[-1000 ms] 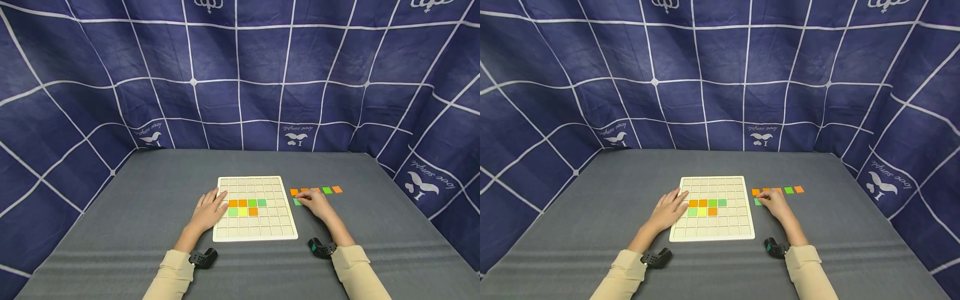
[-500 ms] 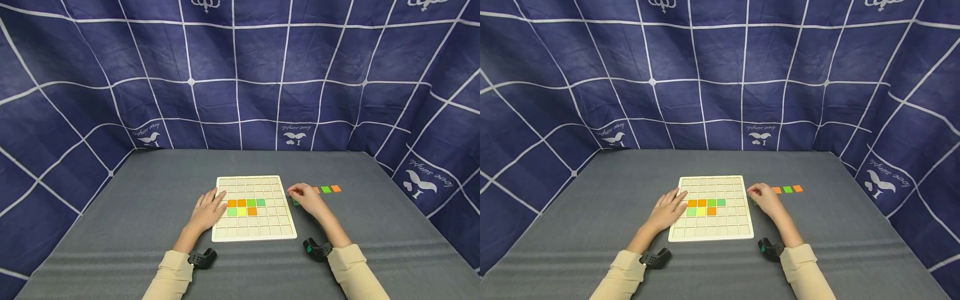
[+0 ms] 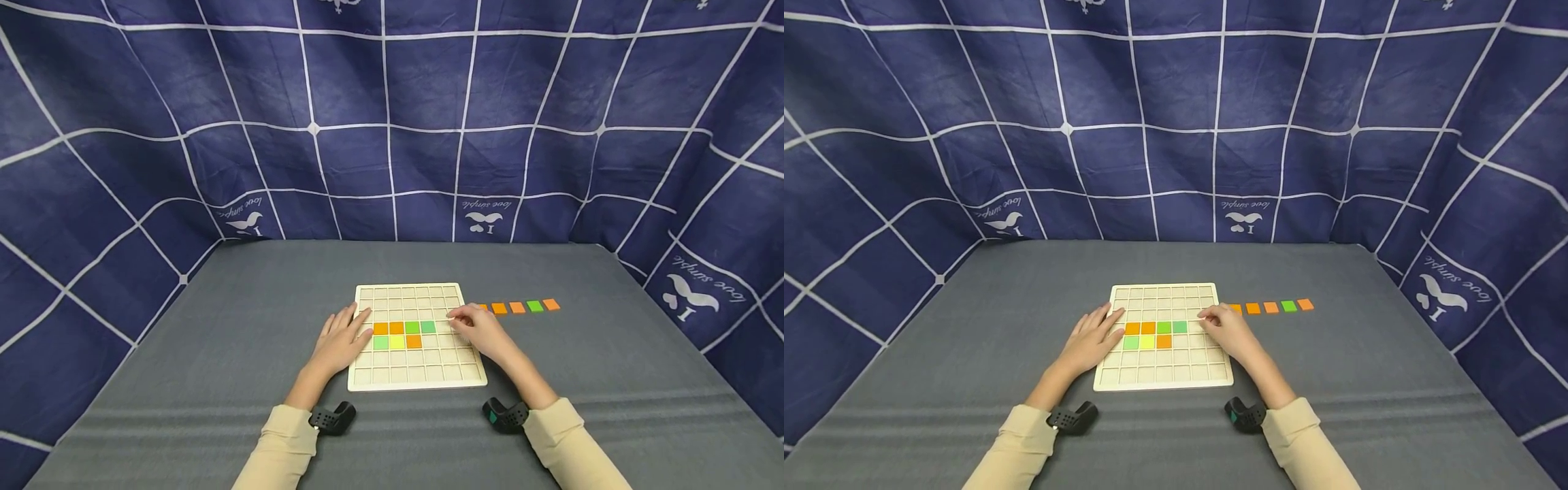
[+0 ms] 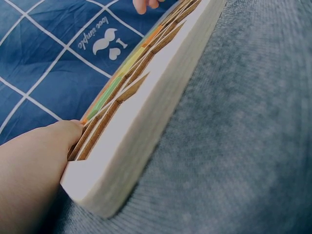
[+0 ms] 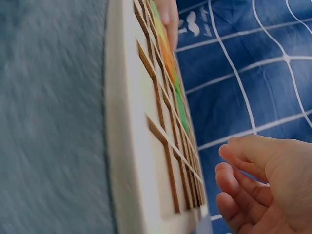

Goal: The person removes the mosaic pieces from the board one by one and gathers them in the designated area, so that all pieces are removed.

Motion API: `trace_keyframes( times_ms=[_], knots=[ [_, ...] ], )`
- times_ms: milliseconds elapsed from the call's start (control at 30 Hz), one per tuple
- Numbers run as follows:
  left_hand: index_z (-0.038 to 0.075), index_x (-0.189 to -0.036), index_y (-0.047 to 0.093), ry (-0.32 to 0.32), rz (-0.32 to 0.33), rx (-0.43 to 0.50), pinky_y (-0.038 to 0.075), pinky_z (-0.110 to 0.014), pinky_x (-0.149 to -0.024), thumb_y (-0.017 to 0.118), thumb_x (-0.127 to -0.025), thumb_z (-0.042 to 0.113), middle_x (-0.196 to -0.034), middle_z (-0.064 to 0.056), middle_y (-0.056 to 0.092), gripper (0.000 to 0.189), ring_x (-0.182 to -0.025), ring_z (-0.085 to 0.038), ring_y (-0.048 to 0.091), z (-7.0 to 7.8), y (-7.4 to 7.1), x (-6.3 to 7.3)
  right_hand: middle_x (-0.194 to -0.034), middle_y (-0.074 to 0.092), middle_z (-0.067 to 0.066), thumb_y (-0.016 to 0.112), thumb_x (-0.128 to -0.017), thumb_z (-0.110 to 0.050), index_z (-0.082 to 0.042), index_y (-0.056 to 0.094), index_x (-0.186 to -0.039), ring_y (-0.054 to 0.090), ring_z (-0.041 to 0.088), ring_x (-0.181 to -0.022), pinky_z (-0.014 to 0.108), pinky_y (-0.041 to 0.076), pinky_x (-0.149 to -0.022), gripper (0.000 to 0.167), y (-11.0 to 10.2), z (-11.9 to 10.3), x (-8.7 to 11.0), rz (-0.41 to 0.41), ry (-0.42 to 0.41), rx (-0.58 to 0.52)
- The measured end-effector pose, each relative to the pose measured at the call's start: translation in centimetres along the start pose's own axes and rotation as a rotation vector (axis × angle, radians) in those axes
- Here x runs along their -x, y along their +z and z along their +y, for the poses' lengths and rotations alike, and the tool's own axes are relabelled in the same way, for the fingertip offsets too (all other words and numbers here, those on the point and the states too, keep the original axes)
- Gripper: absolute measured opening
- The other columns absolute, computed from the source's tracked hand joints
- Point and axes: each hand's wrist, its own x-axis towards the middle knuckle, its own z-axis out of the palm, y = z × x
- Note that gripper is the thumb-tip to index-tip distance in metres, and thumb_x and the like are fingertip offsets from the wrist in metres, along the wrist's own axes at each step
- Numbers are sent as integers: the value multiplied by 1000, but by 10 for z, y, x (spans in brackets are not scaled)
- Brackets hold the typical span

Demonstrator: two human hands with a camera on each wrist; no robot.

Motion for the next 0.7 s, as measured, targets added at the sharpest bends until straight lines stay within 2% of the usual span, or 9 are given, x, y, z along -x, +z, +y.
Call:
trace_keyframes(
  times_ms=[167, 300, 700],
  knots=[
    [23, -142, 33, -2, -5, -2, 8, -48, -114, 37, -94, 46, -151, -10, 22, 54, -139, -29, 20, 1, -1, -1, -93, 59, 4, 59, -88, -15, -8, 66, -102, 50, 11, -78, 23, 43, -69, 18, 12, -2, 1, -33, -32, -15],
    [22, -142, 33, 4, -8, 1, 8, -48, -114, 37, -94, 46, -151, -10, 22, 54, -139, -29, 19, 2, -2, -1, -95, 59, 2, 58, -89, -16, -10, 66, -105, 49, 10, -78, 23, 43, -70, 19, 19, -3, 1, -53, -24, -4],
    [21, -142, 34, -8, -8, 8, 8, -48, -114, 38, -94, 45, -151, -11, 22, 53, -139, -29, 19, 4, -4, 1, -94, 59, 1, 62, -86, -19, -12, 66, -106, 50, 10, -76, 27, 43, -69, 22, 27, -9, -4, -28, -75, 95]
  ],
)
